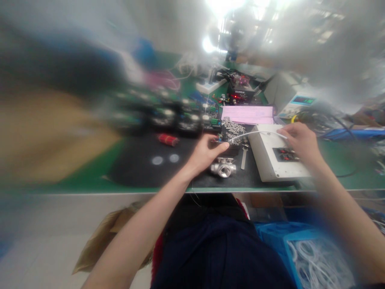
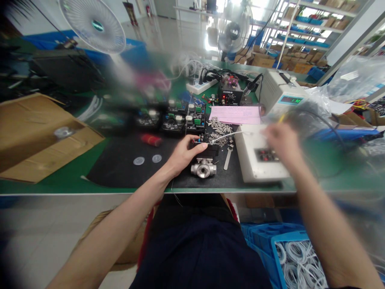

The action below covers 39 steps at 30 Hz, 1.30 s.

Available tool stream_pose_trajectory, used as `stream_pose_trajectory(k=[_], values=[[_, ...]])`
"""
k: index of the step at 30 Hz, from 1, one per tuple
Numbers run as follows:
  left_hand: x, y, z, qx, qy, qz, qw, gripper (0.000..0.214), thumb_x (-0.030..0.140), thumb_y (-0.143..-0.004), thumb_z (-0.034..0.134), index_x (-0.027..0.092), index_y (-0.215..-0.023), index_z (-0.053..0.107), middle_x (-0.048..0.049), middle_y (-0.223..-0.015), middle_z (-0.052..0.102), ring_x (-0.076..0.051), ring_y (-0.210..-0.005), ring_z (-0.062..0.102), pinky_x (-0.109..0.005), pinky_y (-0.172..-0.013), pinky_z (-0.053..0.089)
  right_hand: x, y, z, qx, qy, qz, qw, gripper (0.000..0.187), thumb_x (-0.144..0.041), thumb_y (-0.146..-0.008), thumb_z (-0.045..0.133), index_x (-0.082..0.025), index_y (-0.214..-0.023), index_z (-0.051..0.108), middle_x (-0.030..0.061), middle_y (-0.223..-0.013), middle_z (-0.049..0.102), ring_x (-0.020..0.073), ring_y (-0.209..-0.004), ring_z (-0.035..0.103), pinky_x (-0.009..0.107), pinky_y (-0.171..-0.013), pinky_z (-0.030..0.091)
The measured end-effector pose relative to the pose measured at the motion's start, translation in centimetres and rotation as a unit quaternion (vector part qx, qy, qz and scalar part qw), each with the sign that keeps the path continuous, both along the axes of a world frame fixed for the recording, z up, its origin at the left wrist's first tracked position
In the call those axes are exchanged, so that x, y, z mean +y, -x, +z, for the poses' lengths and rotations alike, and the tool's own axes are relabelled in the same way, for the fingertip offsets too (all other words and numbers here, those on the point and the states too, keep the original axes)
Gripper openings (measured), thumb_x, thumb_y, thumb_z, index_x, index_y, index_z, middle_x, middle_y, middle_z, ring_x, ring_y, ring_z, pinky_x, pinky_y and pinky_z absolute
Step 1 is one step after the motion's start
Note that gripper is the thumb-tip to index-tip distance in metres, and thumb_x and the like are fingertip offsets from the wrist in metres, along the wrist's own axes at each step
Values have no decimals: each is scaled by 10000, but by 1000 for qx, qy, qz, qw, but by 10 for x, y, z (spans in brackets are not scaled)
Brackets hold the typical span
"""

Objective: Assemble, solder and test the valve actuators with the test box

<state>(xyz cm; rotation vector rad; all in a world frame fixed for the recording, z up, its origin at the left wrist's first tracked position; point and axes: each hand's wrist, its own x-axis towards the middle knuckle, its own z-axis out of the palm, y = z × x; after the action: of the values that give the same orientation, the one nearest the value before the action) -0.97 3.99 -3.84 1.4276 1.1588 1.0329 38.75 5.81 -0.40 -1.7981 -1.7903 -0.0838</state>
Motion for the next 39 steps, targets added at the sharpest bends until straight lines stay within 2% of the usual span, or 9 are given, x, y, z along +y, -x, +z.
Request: stream_pose_trajectory(k=[17, 25, 39], values=[[1, 0, -3, 1, -6, 3, 1000, 669, 691, -813, 798, 201, -1249, 665, -103, -1278, 732, -290, -1167, 680, -444, -1074, 503, 1, -5, -4, -13, 0, 4, 1000, 287, -535, -948, 684, -264, -976, 774, 69, -1016, 768, 270, -931, 688, 425, -912, 528], [2, 0, -4, -2, -4, 1, 1000, 647, 666, -821, 802, 200, -1249, 666, -97, -1281, 735, -279, -1170, 683, -425, -1079, 503, 1, -5, -4, -23, -9, 14, 1000, 262, -519, -969, 665, -275, -957, 760, 63, -1017, 772, 289, -991, 706, 434, -929, 532], [5, 0, -10, -33, 22, 0, 999, 660, 686, -790, 824, 225, -1241, 686, -97, -1316, 736, -301, -1221, 685, -442, -1099, 498, 0, -4, -3, -13, -8, 17, 1000, 245, -500, -968, 678, -272, -948, 766, 66, -1022, 776, 282, -997, 703, 434, -955, 528]])
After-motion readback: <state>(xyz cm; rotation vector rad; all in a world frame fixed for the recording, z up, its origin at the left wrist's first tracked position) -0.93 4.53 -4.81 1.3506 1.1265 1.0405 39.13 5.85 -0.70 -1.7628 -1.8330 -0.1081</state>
